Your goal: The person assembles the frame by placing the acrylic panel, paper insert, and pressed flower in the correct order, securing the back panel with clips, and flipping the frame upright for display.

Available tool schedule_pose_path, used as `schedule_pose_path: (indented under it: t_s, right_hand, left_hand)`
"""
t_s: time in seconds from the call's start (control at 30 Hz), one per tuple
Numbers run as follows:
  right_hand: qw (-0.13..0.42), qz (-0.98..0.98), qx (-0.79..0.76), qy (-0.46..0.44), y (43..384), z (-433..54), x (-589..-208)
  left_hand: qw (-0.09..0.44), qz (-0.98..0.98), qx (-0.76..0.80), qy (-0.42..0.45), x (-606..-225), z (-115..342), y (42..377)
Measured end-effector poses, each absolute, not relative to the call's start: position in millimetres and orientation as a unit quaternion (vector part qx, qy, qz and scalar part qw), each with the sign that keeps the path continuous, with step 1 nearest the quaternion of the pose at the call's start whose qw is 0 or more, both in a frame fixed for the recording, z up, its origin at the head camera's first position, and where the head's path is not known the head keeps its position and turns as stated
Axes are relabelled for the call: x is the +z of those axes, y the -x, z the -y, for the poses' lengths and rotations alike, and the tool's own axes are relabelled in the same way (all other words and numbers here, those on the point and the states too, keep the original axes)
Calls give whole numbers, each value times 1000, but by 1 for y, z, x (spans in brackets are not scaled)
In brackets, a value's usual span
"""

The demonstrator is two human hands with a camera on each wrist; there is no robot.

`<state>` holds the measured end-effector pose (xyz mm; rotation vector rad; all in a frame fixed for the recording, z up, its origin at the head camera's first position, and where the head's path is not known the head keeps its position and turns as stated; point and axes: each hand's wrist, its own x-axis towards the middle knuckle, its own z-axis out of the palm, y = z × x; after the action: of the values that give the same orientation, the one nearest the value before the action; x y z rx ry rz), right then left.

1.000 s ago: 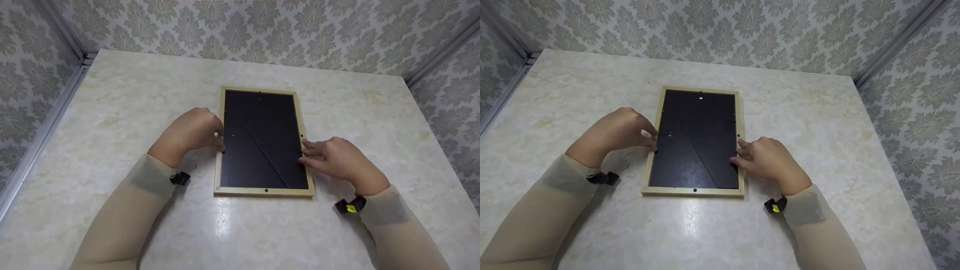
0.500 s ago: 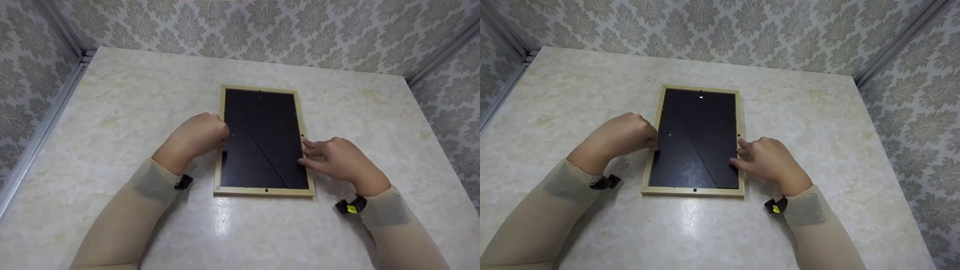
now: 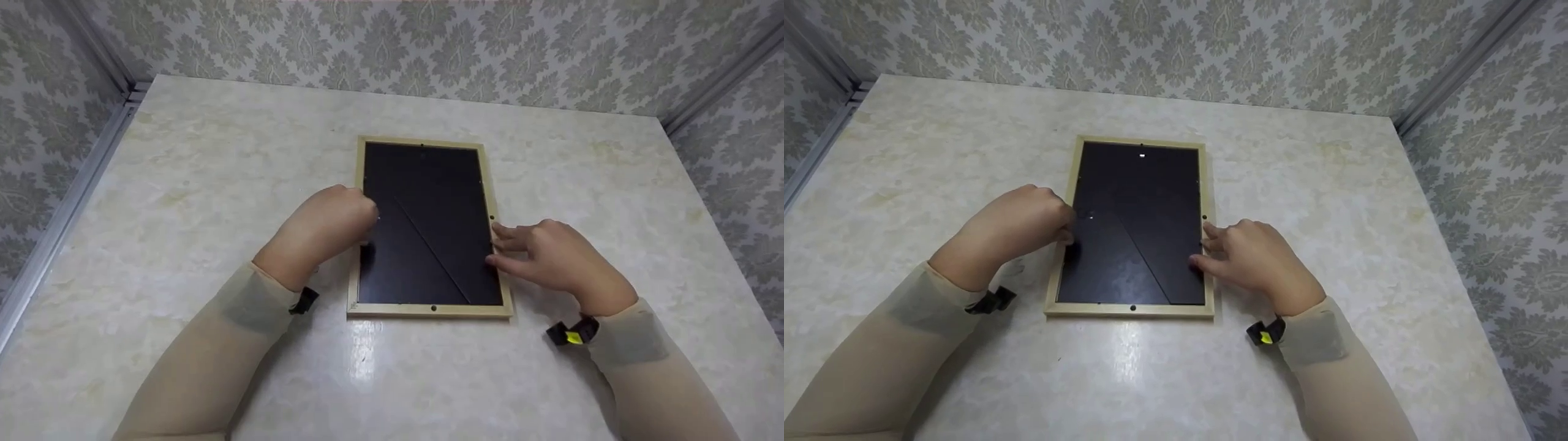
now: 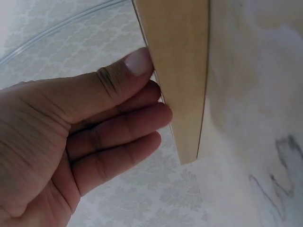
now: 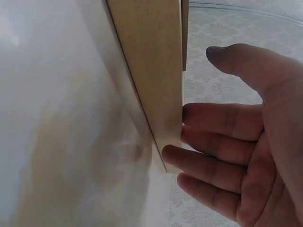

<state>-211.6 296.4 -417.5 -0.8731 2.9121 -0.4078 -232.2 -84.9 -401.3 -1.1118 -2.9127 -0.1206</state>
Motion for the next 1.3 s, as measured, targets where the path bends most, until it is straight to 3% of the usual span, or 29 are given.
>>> schedule_pose_path:
  t_s: [0.3, 0.43, 0.67, 1.3]
  right_hand:
    - [-74, -946, -48, 312, 177, -241, -420]
    - [-48, -943, -76, 322, 158, -210, -422]
    - [36, -979, -33, 200, 152, -174, -423]
    - [104, -985, 14, 138, 168, -141, -401]
  left_hand:
    - [-41, 940, -107, 321, -396, 94, 228]
    - [-113, 938, -164, 283, -394, 97, 223]
    - [-232, 933, -165, 219, -398, 103, 213]
    - [-267, 934, -109, 209, -399, 93, 214]
